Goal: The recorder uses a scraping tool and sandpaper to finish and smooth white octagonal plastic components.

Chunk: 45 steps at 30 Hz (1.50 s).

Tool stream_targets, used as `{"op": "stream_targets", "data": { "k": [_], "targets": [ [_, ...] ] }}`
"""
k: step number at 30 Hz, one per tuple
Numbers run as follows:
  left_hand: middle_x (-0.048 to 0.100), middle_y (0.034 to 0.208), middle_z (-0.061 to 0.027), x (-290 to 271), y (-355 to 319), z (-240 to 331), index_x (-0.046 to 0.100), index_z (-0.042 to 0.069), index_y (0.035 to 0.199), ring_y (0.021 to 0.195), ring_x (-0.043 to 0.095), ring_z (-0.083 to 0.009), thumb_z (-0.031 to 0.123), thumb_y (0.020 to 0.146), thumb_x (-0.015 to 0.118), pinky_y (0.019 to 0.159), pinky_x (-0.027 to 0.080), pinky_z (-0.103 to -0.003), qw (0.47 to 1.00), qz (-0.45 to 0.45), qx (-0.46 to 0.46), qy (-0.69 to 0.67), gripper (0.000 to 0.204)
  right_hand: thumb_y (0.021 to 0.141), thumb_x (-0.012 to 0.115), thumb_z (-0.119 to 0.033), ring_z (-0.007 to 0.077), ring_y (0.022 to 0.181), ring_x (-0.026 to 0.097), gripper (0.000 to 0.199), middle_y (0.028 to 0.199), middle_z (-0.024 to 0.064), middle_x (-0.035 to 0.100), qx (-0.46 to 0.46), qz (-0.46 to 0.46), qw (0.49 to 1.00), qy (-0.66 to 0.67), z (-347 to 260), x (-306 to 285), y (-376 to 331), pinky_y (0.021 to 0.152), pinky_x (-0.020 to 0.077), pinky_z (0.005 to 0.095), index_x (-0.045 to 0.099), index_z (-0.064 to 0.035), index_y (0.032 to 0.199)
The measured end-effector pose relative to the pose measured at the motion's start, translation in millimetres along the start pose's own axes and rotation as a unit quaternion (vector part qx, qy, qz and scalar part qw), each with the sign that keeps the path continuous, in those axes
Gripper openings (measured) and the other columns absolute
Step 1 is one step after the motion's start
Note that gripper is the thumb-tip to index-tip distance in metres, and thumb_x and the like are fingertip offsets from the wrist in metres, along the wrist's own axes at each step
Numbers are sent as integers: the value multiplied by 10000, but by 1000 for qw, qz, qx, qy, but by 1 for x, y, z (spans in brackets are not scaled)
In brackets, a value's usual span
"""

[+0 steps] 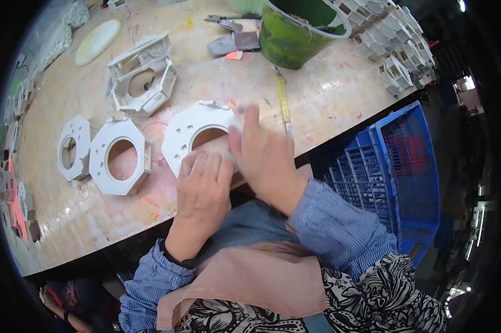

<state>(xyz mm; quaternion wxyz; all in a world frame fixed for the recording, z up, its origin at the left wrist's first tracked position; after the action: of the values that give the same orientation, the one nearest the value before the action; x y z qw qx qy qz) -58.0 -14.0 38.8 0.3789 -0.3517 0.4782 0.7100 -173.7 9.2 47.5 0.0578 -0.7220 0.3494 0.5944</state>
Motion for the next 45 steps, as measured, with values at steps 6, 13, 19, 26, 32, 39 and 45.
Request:
{"op": "stream_targets", "data": {
  "k": [6, 13, 19, 26, 32, 39, 45],
  "targets": [
    [479, 801, -120, 1, -1, -1, 520, 35, 829, 834, 538, -302, 18, 723, 574, 875, 439, -425, 1000, 5, -3, 2, 120, 912, 588, -231, 342, 524, 629, 329, 633, 133, 634, -31, 12, 997, -66, -4, 6, -1, 453, 466, 457, 472, -15, 1131],
    [480, 800, -119, -6, 5, 1, 515, 36, 823, 829, 543, -301, 24, 728, 575, 867, 440, -419, 999, 32, -4, 9, 113, 898, 600, -234, 318, 510, 627, 336, 655, 121, 642, -66, 70, 994, -59, 3, 5, 20, 442, 464, 433, 494, -16, 1131],
    [479, 797, -121, -4, 0, 2, 522, 36, 828, 830, 545, -304, 30, 736, 580, 872, 442, -424, 1000, 7, -2, 1, 109, 898, 596, -200, 313, 543, 640, 346, 668, 118, 646, -42, 27, 994, -98, 12, 2, 15, 471, 476, 444, 487, -18, 1171],
    [487, 805, -119, -4, 1, -3, 519, 39, 826, 847, 554, -306, 25, 733, 586, 884, 442, -427, 1000, 12, -14, -1, 116, 925, 594, -229, 333, 556, 635, 316, 623, 143, 620, -122, 43, 989, 76, -16, -17, -1, 498, 474, 469, 489, -46, 1161],
    [485, 825, -128, -2, 1, -3, 508, 34, 837, 862, 541, -332, 13, 697, 633, 854, 427, -440, 1000, 10, -5, -14, 188, 947, 585, -254, 350, 601, 640, 323, 724, 149, 633, 1, 21, 997, 68, 48, -9, 31, 542, 483, 439, 451, -26, 1132],
    [491, 814, -123, -4, 2, 0, 521, 41, 835, 854, 552, -313, 27, 735, 591, 870, 436, -426, 1000, 7, -12, 4, 123, 987, 539, -232, 341, 720, 644, 290, 763, 189, 614, 81, -44, 899, 429, 55, -1, 2, 649, 487, 416, 425, -9, 1133],
    [489, 818, -127, -3, 3, 0, 514, 34, 834, 848, 544, -316, 18, 720, 599, 860, 433, -426, 1000, 0, -18, 9, 143, 971, 511, -171, 380, 744, 643, 197, 772, 216, 626, 108, -54, 930, 346, 38, 12, -16, 652, 482, 462, 425, -30, 1078]
  ]
}}
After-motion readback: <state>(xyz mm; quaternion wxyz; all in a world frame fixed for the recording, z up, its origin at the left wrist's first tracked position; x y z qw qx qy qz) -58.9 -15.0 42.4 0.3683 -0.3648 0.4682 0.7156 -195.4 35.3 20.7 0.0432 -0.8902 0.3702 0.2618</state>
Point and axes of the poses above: each hand's wrist, its own y-axis towards the middle knuckle, its own x-axis out of the palm, z = x × y, the point moved 7 cm from there along y, towards the middle knuckle
